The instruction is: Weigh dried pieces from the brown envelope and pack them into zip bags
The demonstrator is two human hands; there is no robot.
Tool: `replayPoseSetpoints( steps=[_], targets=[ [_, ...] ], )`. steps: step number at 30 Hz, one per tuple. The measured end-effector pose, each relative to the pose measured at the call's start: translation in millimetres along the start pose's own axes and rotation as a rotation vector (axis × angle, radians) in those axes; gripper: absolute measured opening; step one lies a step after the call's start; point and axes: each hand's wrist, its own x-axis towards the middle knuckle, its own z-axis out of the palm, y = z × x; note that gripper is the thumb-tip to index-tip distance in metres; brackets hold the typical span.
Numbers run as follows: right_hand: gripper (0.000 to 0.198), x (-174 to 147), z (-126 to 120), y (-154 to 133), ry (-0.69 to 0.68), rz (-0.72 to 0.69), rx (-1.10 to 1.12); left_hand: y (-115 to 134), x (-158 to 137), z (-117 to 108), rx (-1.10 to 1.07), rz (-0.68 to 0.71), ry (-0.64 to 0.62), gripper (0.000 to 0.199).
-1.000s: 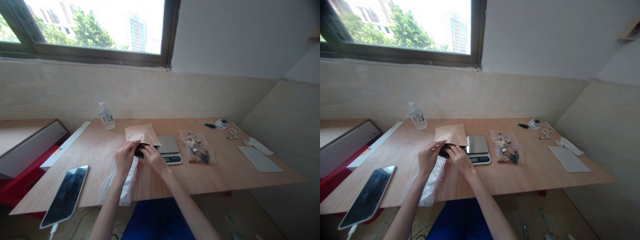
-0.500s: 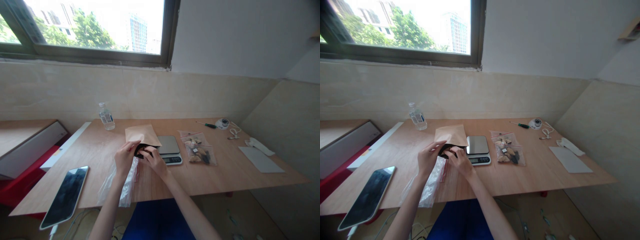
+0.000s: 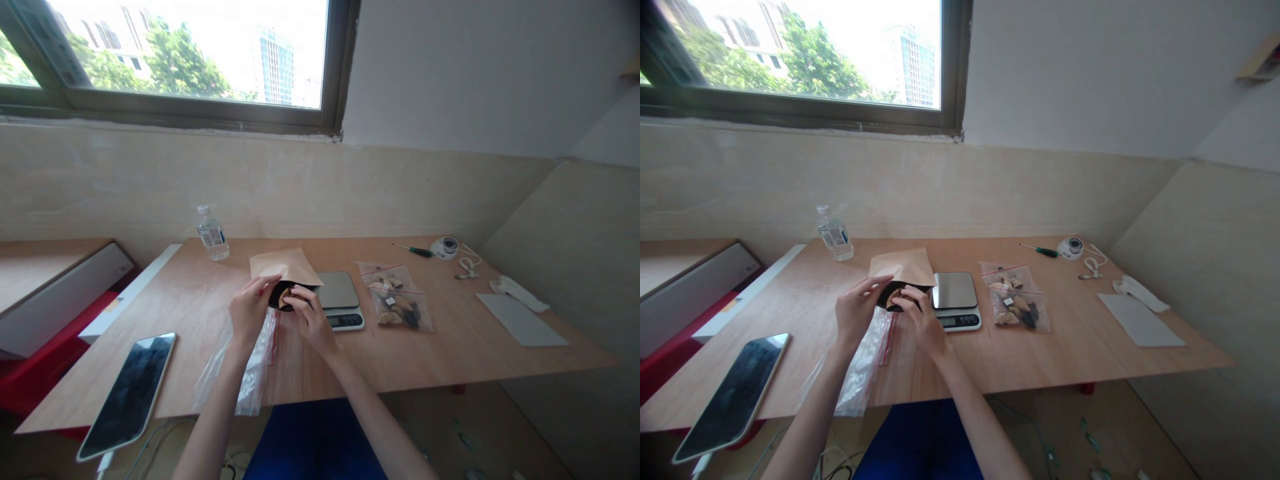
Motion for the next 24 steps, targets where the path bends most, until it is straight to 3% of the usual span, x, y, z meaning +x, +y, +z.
replayPoseSetpoints(
  steps=[5, 9, 13, 17, 24],
  targets=[
    [0.032, -4, -20, -11, 0.207, 0.023, -0.027, -1, 1, -2, 0.014, -0.017, 0.017, 0.02],
    [0.033, -10, -43, 9, 0.359, 0.146, -0.149, -9, 5, -6, 0.03, -0.026, 0.069, 0.02],
    [0.04, -8, -49, 52, 0.135, 0.233, -0.174, -15, 8, -8, 0.012, -0.017, 0.09, 0.02],
    [0.049, -2, -39, 89, -0.093, 0.29, -0.196, -15, 8, -10, -0.005, -0.022, 0.071, 0.02],
    [0.053, -12, -38, 101, -0.11, 0.302, -0.125, -20, 9, -14, 0.005, -0.041, 0.071, 0.019]
  ],
)
